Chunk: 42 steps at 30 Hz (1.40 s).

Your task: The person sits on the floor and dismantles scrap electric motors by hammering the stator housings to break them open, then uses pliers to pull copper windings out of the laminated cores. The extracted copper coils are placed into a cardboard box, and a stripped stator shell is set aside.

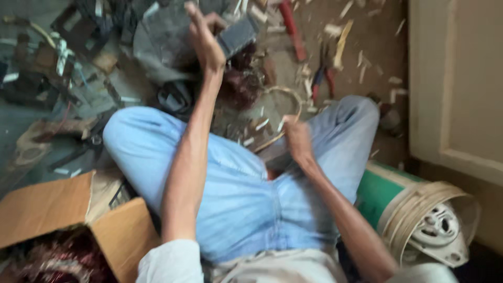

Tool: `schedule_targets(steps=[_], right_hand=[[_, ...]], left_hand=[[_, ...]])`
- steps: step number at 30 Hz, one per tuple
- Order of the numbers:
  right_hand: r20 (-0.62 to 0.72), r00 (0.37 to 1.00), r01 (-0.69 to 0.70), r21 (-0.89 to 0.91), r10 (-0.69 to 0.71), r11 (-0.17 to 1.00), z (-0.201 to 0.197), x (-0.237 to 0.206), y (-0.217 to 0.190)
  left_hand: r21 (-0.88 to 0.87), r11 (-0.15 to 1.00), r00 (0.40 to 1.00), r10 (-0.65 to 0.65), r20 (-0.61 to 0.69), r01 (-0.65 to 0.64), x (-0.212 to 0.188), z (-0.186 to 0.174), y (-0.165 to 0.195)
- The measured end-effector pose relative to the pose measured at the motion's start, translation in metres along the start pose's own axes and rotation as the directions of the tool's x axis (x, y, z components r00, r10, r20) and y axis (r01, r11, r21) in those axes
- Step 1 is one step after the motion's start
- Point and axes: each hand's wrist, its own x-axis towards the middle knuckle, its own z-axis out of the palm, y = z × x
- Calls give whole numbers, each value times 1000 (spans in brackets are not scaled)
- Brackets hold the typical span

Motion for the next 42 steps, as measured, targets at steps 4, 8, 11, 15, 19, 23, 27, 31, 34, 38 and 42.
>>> schedule_targets(steps=[4, 8, 11, 15, 19, 23, 27, 31, 34, 38, 42], right_hand=[[152, 840, 481, -652, -521, 586, -19, -3, 8], [-176, 892, 446, 491, -417, 748, -28, -20, -16], [-110, 965, 260, 451, -236, 854, 18, -8, -22], [-8, 996, 79, -437, -92, 896, 37, -7, -38], [-114, 905, 372, -254, -409, 893, -25, -48, -66], [-163, 912, 406, 486, -376, 774, -13, -30, -52], [-32, 999, -10, -328, 0, 945, 35, -1, -24], [-248, 962, 113, -28, -116, 993, -20, -45, -40], [-232, 851, 521, 488, -472, 700, -44, -51, -39], [-114, 983, 163, 163, -145, 973, 13, -5, 3], [1, 931, 312, -523, -366, 793, 10, 1, -19]], left_hand=[[46, 992, 979, 123, -161, -117, -1, 5, 0], [78, 996, 996, 41, -81, -35, -5, 2, 2], [90, 995, 997, 52, -65, -46, -5, 1, 3], [105, 989, 990, 114, -86, -105, -4, 4, 2], [69, 990, 987, 131, -88, -125, -6, 4, -1], [63, 997, 998, 39, -46, -36, -5, 2, 1], [106, 991, 993, 92, -80, -83, -2, 6, 4], [136, 971, 973, 210, -98, -196, -4, 9, 6], [105, 994, 997, 26, -74, -18, -4, 7, 6], [77, 995, 996, 63, -58, -59, -4, 7, 9], [74, 988, 978, 148, -146, -138, -4, 9, 4]])
